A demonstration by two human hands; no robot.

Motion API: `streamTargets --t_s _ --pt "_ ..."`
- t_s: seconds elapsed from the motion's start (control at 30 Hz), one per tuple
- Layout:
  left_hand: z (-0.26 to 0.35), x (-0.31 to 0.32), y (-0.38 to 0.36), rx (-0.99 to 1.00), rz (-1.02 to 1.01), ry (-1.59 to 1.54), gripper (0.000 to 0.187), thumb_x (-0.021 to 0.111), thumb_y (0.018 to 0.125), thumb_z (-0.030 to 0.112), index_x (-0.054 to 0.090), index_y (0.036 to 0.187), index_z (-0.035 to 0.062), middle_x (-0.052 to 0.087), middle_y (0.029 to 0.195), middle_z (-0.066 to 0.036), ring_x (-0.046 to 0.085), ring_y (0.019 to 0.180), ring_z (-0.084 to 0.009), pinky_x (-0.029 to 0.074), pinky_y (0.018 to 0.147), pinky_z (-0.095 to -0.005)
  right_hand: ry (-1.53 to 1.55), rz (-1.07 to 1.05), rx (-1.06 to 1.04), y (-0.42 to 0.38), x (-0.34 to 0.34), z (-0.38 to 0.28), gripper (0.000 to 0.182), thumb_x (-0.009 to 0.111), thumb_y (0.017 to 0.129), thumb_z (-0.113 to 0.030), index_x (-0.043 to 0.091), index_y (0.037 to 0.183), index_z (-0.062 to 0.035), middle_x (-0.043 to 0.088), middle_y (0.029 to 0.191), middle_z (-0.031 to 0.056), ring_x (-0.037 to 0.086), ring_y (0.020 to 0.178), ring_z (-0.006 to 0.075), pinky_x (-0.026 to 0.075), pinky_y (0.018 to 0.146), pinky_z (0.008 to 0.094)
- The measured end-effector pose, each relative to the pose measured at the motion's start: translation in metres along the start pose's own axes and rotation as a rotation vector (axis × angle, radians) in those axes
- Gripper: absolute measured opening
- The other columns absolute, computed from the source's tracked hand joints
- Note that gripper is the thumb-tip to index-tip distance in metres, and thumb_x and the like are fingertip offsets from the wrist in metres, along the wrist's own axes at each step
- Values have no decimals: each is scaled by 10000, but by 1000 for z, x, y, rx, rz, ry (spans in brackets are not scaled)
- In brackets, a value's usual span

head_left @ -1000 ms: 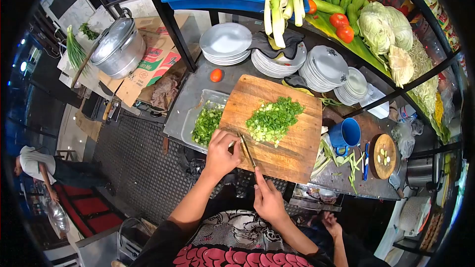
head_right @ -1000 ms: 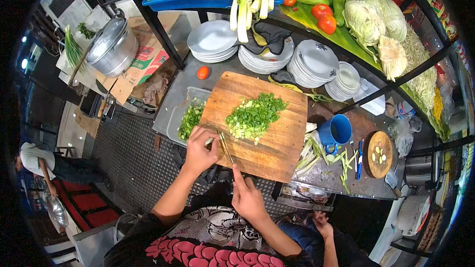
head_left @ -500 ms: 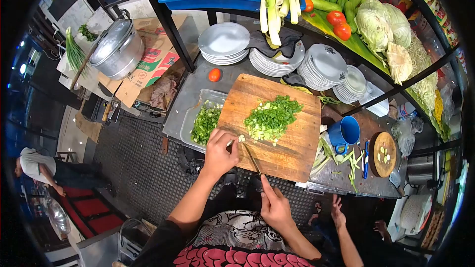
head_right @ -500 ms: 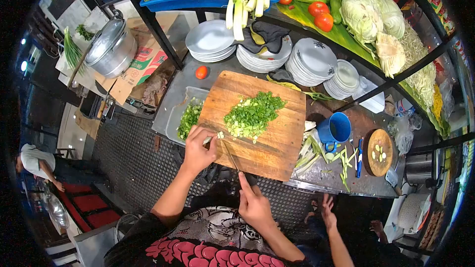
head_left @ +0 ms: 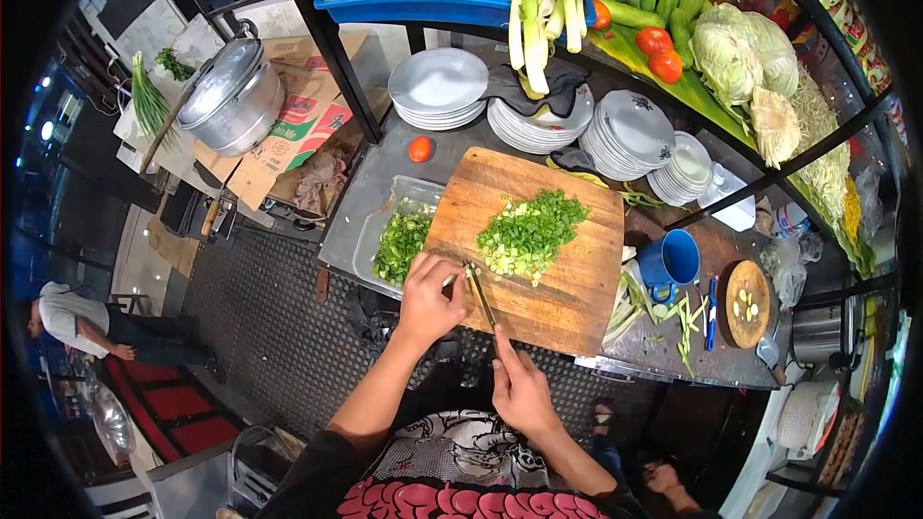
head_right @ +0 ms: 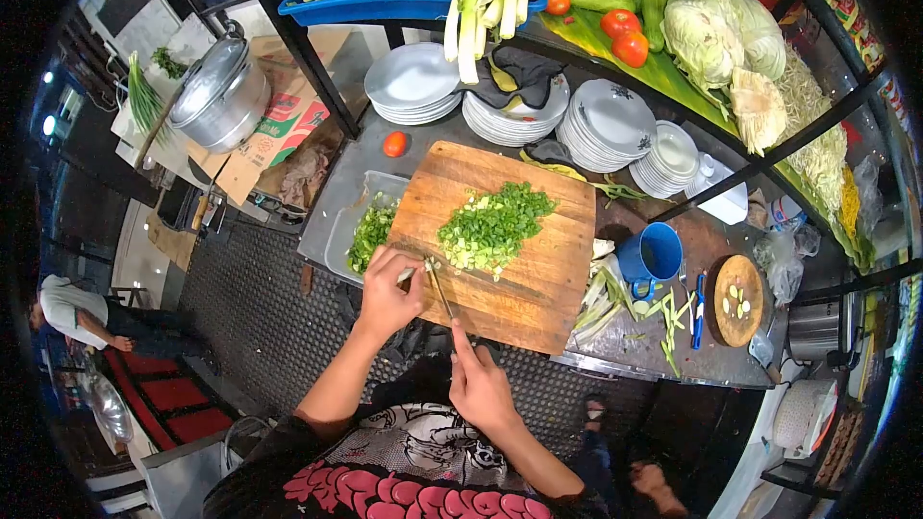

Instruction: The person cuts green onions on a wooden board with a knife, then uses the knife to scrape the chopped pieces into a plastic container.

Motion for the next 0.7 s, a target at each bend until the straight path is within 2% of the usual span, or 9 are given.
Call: streamTargets --t_s 0.23,0.33,0.53,0.63,0.7 --pt "-1 0 0 -18 -7 -4 123 741 780 -71 699 862 11 684 873 -135 631 864 -352 535 784 -424 39 -4 71 -3 -5 0 619 576 1028 -62 423 1623 -135 638 891 203 655 689 370 542 678 450" --pt "0 -1 1 1 0 4 125 745 784 -72 694 862 11 684 871 -134 630 863 -353 534 784 -424 -4 -1 14 -2 -2 -3 622 582 1026 -58 421 1623 -130 635 888 200 657 685 363 544 673 444" --pt "-1 -1 1 -7 5 -12 131 749 779 -75 689 858 10 679 863 -136 627 859 -354 535 781 -426 41 9 41 -3 -6 -3 616 589 1024 -58 427 1617 -109 640 893 200 650 674 358 542 671 435" --pt "-1 0 0 -10 2 -9 136 749 771 -78 689 856 10 680 863 -138 628 859 -355 535 780 -427 18 34 -43 -4 -5 -8 615 588 1023 -57 430 1615 -106 623 869 184 632 658 341 529 655 424" --pt "-3 1 0 -14 -1 -11 142 750 765 -81 691 856 11 682 865 -137 628 859 -355 535 781 -427 -3 26 -6 -5 -5 -4 616 588 1020 -51 432 1614 -103 608 848 175 619 649 334 519 642 423"
Point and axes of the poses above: each hand's wrist, its own y-axis towards the middle knuckle, its own x-axis out of the palm, z = x × y, the point moved 10 cm from there along y, towards the middle knuckle
